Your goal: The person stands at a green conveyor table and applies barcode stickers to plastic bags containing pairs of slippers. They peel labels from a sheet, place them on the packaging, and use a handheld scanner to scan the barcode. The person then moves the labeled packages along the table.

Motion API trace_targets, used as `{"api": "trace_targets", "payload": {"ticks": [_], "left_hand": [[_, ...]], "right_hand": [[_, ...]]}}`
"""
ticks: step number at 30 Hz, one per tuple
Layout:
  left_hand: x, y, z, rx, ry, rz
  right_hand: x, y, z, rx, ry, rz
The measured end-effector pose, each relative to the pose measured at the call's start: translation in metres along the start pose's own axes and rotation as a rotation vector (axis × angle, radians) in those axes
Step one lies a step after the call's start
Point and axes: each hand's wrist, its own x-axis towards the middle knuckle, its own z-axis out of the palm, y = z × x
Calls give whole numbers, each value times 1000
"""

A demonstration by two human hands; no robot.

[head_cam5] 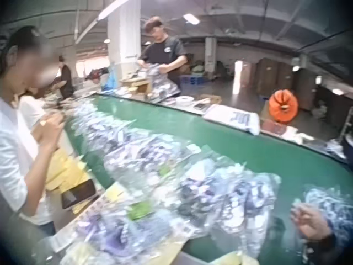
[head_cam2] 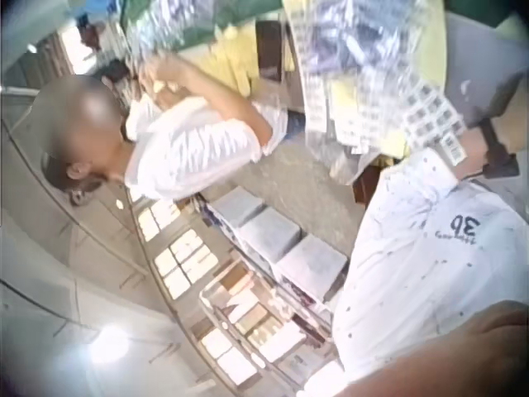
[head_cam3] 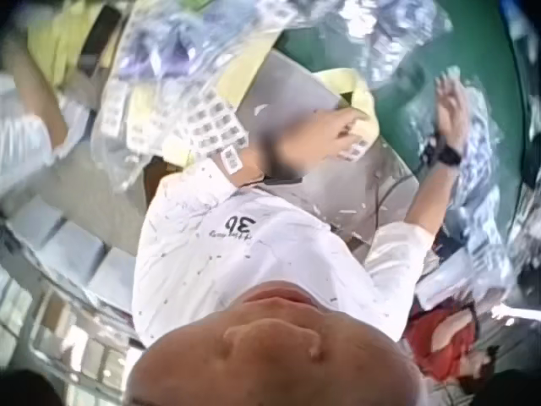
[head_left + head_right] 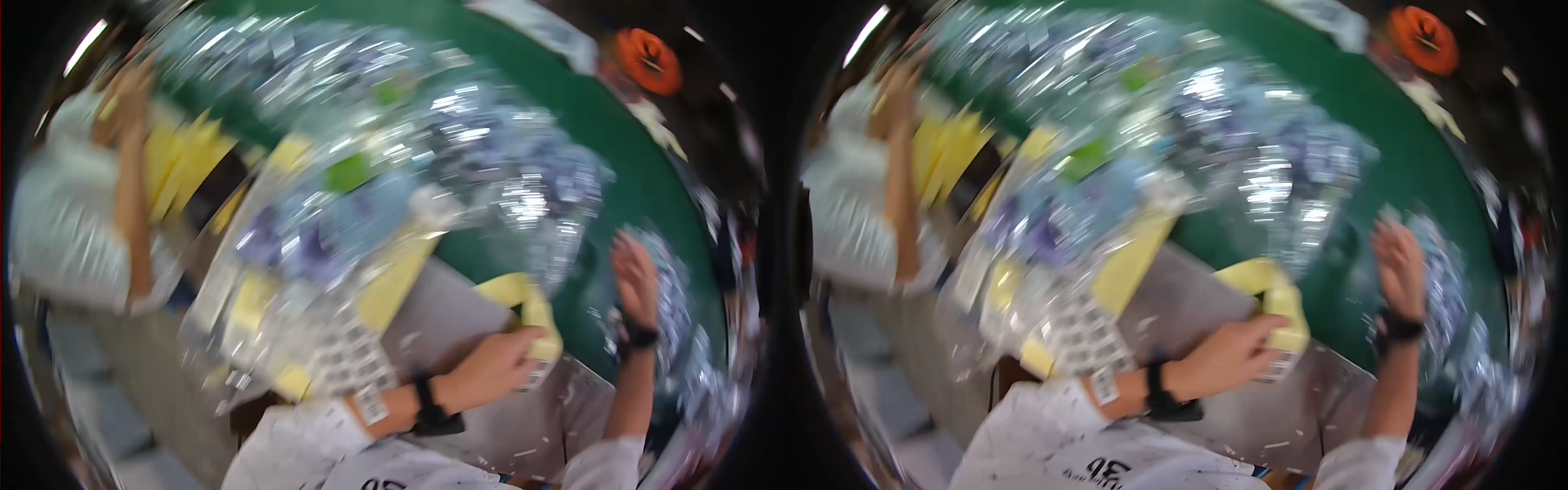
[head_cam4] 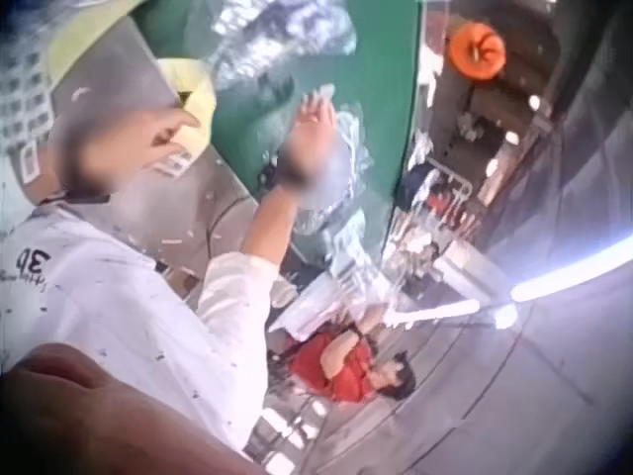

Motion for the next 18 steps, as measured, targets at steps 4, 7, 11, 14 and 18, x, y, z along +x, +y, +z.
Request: {"api": "trace_targets", "payload": {"ticks": [4, 7, 11, 14, 18], "left_hand": [[3, 10, -6, -126, -40, -129], [2, 16, -9, -191, -52, -195], [-1, 7, -6, -186, -84, -248], [-5, 8, -6, -201, -43, -234], [-8, 7, -6, -248, -16, -230]], "right_hand": [[89, 12, -18, 157, 217, 178], [127, 14, -14, 219, 174, 213], [155, 18, -7, 181, 158, 182], [171, 23, 3, 105, 143, 190], [181, 31, 19, 38, 230, 182]]}}
